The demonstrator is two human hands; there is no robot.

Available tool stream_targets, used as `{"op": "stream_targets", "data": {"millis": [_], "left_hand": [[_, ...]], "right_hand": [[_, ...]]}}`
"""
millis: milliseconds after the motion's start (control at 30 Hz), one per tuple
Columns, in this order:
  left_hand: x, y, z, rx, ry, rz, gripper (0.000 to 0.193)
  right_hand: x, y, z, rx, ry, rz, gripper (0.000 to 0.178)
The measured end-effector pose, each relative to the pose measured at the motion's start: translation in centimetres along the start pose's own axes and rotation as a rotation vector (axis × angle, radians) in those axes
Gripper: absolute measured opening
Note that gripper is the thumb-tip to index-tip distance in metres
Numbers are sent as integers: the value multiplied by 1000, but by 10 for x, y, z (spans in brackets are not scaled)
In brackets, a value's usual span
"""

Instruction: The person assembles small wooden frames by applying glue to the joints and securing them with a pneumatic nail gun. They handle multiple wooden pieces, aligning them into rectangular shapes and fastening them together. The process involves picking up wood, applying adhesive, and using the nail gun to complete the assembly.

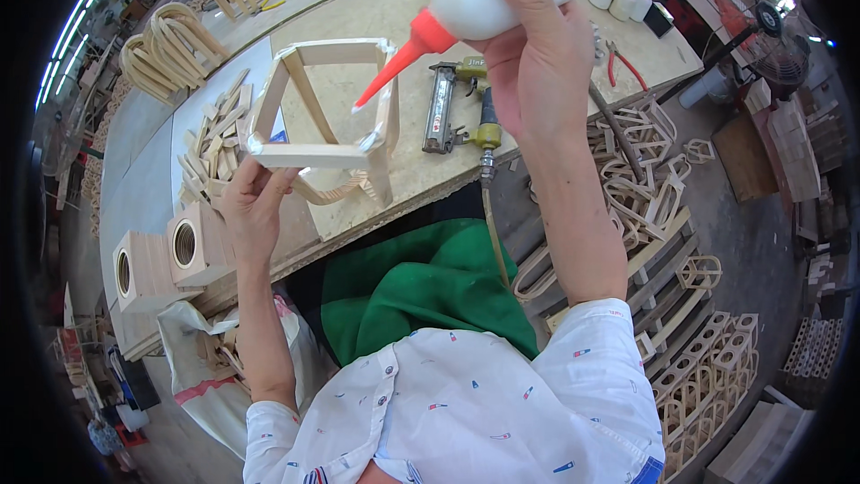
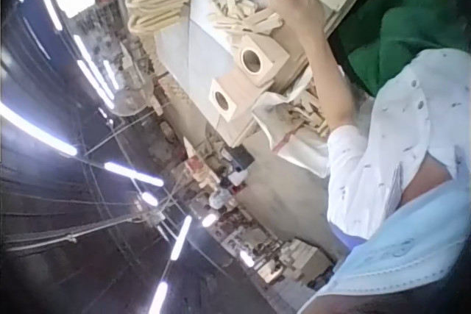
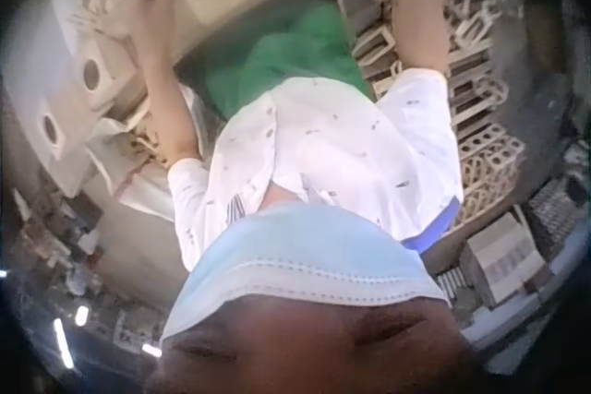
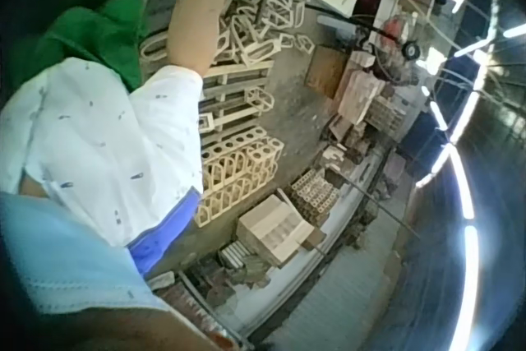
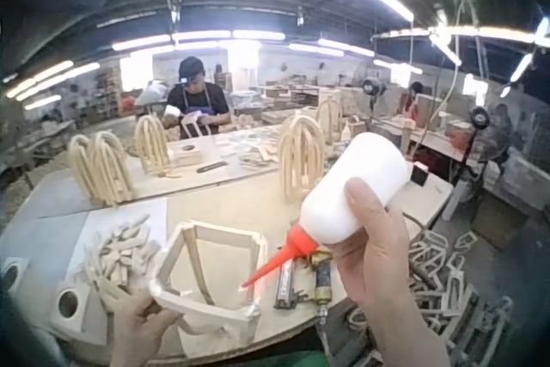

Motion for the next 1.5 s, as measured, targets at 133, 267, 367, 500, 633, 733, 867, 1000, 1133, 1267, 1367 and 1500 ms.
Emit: {"op": "stream_targets", "data": {"millis": [133,267,367,500,633,733,867,1000,1133,1267,1367,1500], "left_hand": [[-1,-9,-9,-65,-33,-9,22],[1,-7,-12,-101,-47,-22,21],[1,-6,-11,-89,-31,-14,20],[3,-7,-15,-53,-73,-43,20],[2,-3,-6,-73,-23,-37,20],[5,2,3,-62,9,-39,20],[10,6,10,26,53,-96,21],[9,4,12,46,18,-77,21],[14,16,17,0,63,-201,14],[11,14,-8,-353,21,-107,19],[8,13,-13,-216,-124,-191,22],[12,20,-14,-223,-163,-279,25]], "right_hand": [[10,-25,-16,-91,-85,50,45],[11,-36,-28,-49,-111,63,47],[16,-39,-29,5,-124,50,48],[13,-27,-20,27,-109,71,48],[5,1,12,4,-34,51,49],[-2,32,26,136,-21,20,46],[-17,113,-4,441,-245,-62,44],[-11,214,-69,846,-657,-74,54],[-12,250,-109,1424,-596,111,55],[-17,256,-134,1544,-432,390,39],[-13,280,-129,1895,-153,333,53],[37,94,-115,981,-399,356,56]]}}
Point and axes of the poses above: each hand's wrist, its own x-axis away from the middle knuckle, its own y-axis out of the back of the hand, z = x × y, the point moved 9 cm from there along -x, towards the middle knuckle, and after that the axes turned 1 degree about z, right-handed, at the moved point
